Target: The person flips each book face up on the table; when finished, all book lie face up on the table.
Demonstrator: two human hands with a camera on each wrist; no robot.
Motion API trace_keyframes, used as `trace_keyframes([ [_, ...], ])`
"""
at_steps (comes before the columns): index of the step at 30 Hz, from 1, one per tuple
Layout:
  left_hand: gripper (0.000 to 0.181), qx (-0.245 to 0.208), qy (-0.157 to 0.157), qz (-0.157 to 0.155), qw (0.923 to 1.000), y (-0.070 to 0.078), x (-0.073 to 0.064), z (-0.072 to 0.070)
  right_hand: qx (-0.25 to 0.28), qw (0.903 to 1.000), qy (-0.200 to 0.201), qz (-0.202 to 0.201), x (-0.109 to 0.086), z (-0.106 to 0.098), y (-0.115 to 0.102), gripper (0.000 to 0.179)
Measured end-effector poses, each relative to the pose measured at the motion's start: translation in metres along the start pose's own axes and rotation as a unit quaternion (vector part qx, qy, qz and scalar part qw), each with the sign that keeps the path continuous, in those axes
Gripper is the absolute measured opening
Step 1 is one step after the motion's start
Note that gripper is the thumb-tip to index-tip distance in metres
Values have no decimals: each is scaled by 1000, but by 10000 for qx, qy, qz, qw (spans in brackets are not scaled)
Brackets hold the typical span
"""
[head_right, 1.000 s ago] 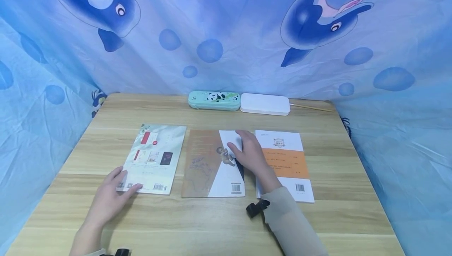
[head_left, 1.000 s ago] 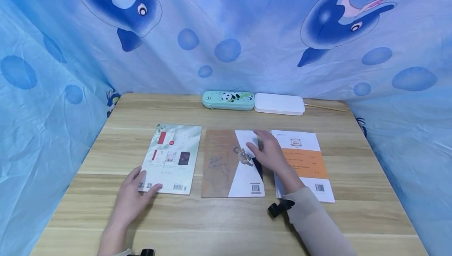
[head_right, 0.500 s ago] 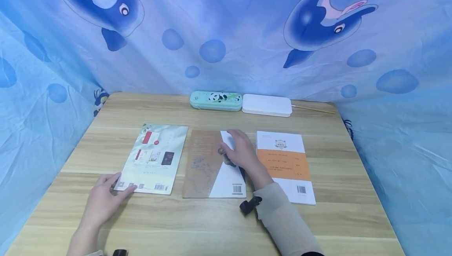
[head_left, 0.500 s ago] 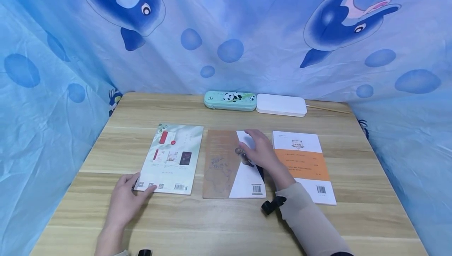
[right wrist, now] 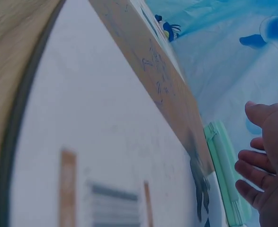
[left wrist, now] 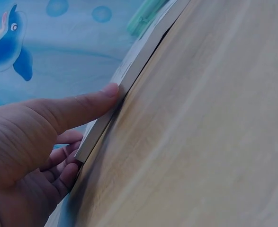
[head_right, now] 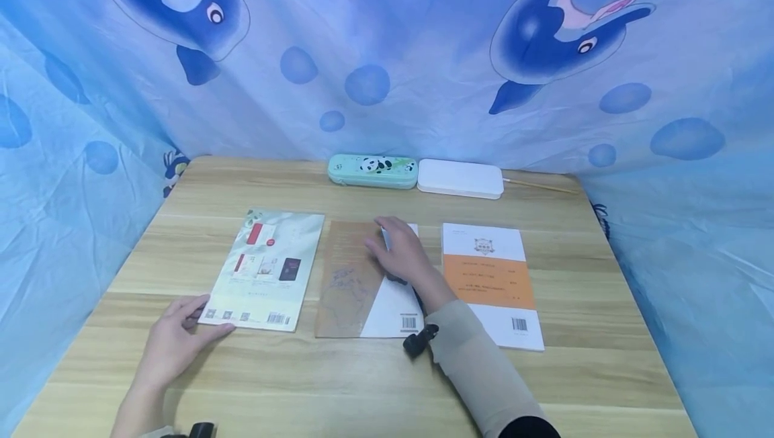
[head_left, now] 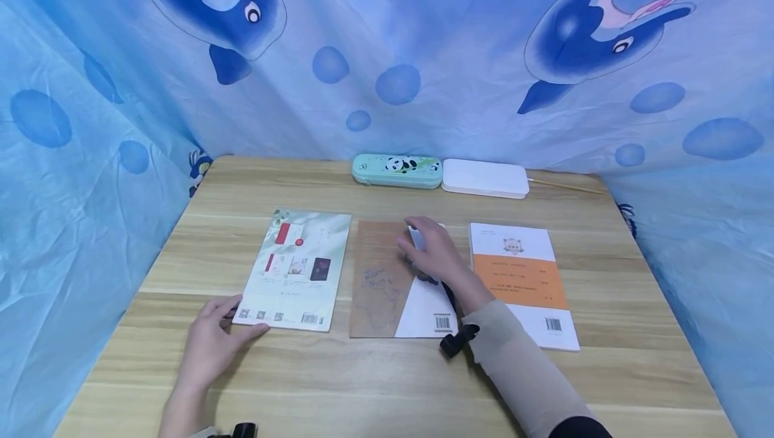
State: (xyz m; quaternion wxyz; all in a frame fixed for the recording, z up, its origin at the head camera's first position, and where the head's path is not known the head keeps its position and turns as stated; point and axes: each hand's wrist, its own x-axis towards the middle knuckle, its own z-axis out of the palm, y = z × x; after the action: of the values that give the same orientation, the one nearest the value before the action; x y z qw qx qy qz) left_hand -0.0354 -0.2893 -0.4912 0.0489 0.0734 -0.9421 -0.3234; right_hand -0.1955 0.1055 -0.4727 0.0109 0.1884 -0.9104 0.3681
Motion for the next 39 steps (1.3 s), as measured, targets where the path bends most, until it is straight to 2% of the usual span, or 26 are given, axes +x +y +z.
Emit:
trace_keyframes([
  [5, 81, -43, -31, 30, 10000, 1, 3, 0, 110, 9989, 14, -448, 13, 3, -5, 53],
  [8, 82, -94, -64, 72, 9999, 0, 4, 1, 164, 9986, -19, -509, 17, 6, -7, 51],
  [19, 84, -123, -111, 89, 9998, -4, 1, 3, 408, 9980, -49, -484, 30, 23, -6, 51],
  [28, 81, -192, -98, 87, 9997, -5, 0, 3, 505, 9982, -142, -284, 40, 31, -11, 46],
  [39, 83, -124, -42, 139, 9998, -7, 0, 4, 603, 9972, -353, -268, 57, 47, -14, 46],
])
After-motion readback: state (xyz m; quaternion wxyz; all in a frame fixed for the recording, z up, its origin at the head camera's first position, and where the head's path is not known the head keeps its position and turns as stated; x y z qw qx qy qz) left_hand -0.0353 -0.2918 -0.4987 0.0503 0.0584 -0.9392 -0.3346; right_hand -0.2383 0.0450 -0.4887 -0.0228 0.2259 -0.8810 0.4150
